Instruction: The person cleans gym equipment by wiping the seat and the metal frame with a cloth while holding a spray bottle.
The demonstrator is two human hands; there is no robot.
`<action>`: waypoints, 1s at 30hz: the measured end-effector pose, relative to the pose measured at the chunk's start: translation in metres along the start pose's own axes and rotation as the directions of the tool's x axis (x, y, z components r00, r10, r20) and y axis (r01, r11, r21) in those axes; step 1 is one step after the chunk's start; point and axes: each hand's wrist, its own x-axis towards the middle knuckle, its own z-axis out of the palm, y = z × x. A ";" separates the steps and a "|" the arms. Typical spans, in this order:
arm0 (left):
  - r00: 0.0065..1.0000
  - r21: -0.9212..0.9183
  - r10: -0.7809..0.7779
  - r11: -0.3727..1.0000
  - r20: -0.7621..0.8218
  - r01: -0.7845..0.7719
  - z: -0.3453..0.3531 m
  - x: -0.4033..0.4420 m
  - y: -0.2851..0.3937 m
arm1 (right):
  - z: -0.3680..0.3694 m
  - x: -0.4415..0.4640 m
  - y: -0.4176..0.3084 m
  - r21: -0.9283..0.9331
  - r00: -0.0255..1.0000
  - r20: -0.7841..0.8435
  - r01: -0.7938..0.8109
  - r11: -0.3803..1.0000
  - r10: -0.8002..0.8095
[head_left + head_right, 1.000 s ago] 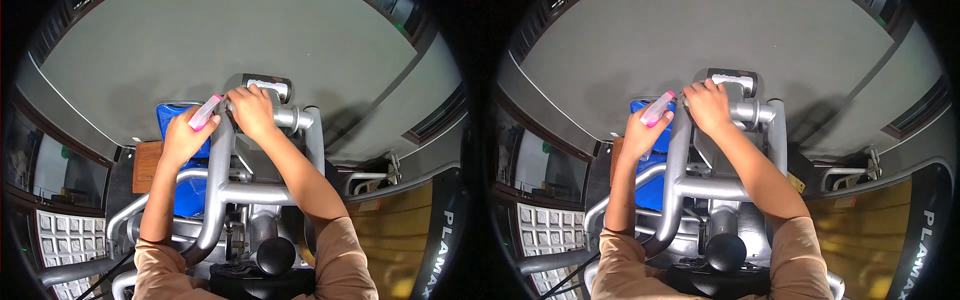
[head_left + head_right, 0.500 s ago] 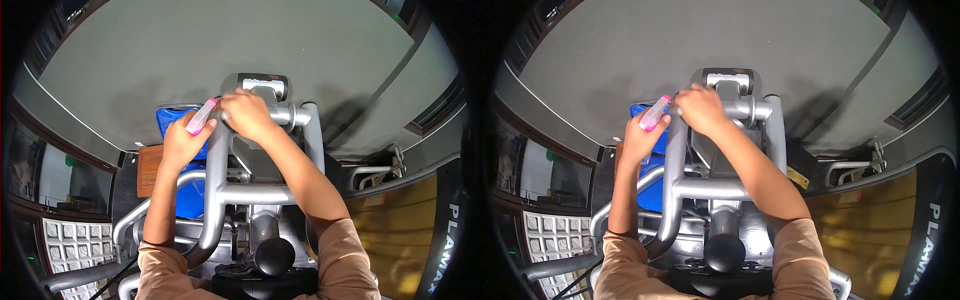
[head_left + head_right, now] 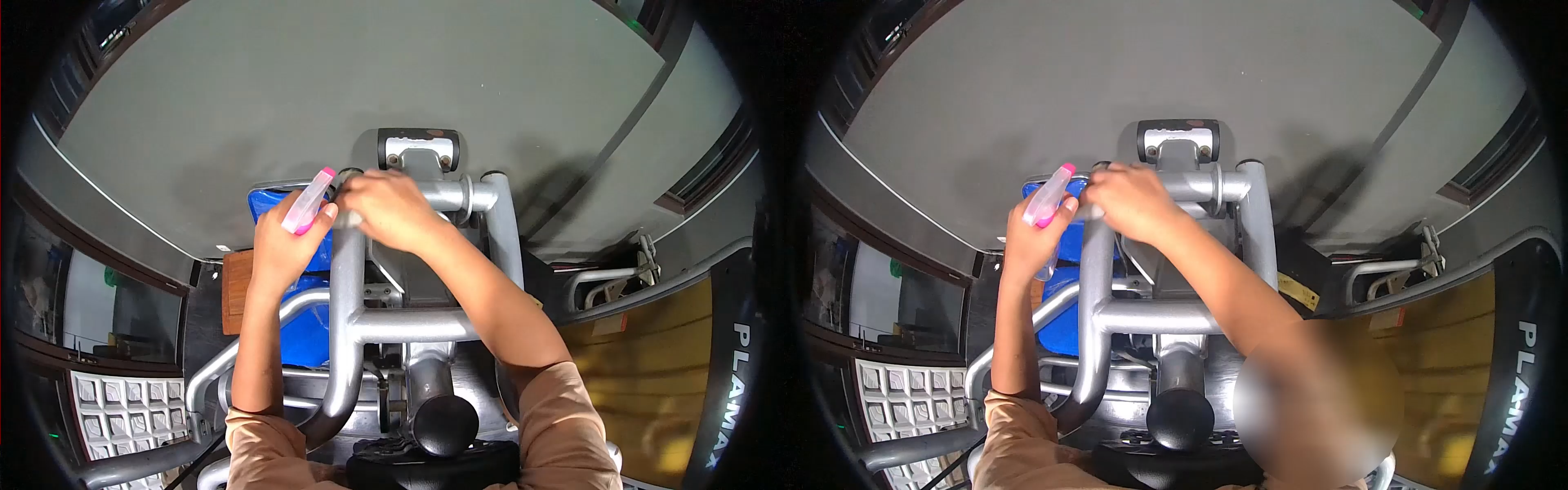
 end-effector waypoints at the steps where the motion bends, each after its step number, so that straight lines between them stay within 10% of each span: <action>1: 1.000 0.000 0.005 1.000 -0.001 -0.005 -0.001 0.000 0.001 | 0.002 0.003 0.005 -0.142 0.997 -0.046 -0.075 0.987 0.069; 9: 1.000 -0.026 -0.010 1.000 0.019 0.010 0.002 0.000 0.000 | -0.001 -0.004 0.003 0.281 0.998 0.070 -0.018 0.960 -0.002; 14: 0.999 -0.012 -0.020 1.000 0.034 0.021 0.001 0.000 0.000 | 0.003 0.000 0.003 -0.056 0.971 -0.112 -0.218 0.974 0.211; 17: 0.999 -0.002 -0.018 1.000 0.028 0.018 0.001 0.000 0.000 | -0.013 -0.003 -0.010 0.048 0.978 0.137 -0.163 0.985 0.155; 25: 0.999 0.030 -0.006 1.000 0.044 0.005 0.003 0.000 -0.001 | -0.011 -0.001 -0.021 -0.058 0.946 0.044 -0.317 0.947 0.320; 30: 0.998 0.052 -0.013 0.999 0.063 0.010 0.002 0.000 -0.003 | -0.030 -0.011 0.001 0.127 0.941 0.291 -0.217 0.968 0.172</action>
